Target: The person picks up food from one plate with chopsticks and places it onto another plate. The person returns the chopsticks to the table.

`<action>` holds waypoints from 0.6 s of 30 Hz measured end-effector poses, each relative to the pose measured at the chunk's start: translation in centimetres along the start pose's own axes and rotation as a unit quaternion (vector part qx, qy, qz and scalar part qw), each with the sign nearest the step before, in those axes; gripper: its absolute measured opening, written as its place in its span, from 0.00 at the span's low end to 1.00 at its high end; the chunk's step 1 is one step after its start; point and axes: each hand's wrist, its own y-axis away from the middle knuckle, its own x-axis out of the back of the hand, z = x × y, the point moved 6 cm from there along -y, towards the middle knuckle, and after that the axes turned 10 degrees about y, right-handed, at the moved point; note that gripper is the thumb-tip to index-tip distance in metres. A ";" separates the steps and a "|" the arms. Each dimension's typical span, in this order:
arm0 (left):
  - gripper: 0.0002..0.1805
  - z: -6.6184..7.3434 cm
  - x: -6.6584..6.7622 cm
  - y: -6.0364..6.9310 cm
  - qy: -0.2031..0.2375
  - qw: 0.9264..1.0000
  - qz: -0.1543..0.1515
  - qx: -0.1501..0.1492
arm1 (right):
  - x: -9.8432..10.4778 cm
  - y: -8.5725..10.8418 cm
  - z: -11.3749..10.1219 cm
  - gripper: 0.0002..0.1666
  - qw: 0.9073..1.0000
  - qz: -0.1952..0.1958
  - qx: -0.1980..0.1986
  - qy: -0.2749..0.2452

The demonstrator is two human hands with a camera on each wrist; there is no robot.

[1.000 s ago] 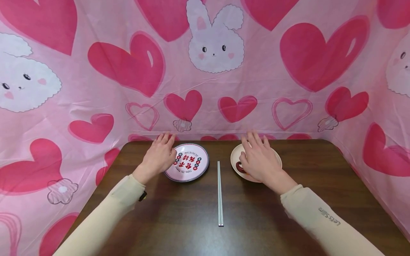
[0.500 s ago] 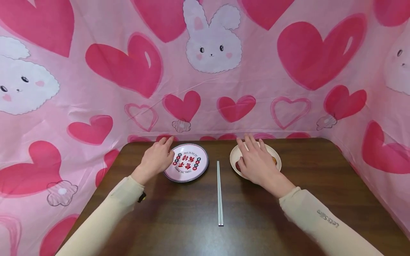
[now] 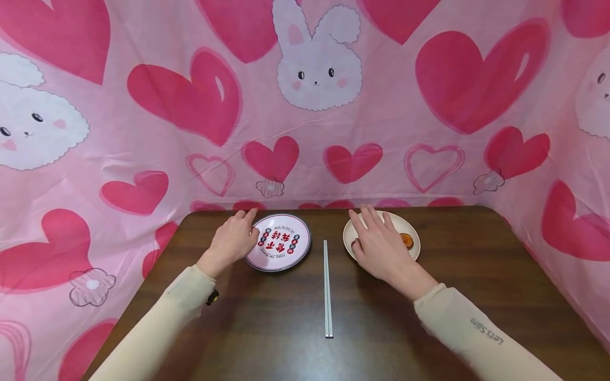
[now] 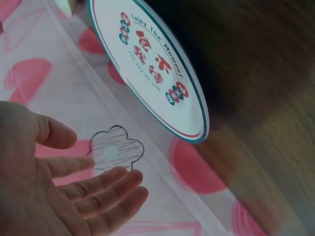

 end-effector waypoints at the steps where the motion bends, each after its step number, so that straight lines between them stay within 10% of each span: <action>1: 0.32 -0.1 0.0 0.0 0.000 1.000 -0.001 0.002 | 0.0 0.0 0.0 0.37 1.000 0.000 -0.001 0.000; 18: 0.31 -1.9 -0.1 -0.3 0.002 1.000 -0.001 0.026 | 0.3 0.3 -0.7 0.34 1.000 0.024 0.009 -0.010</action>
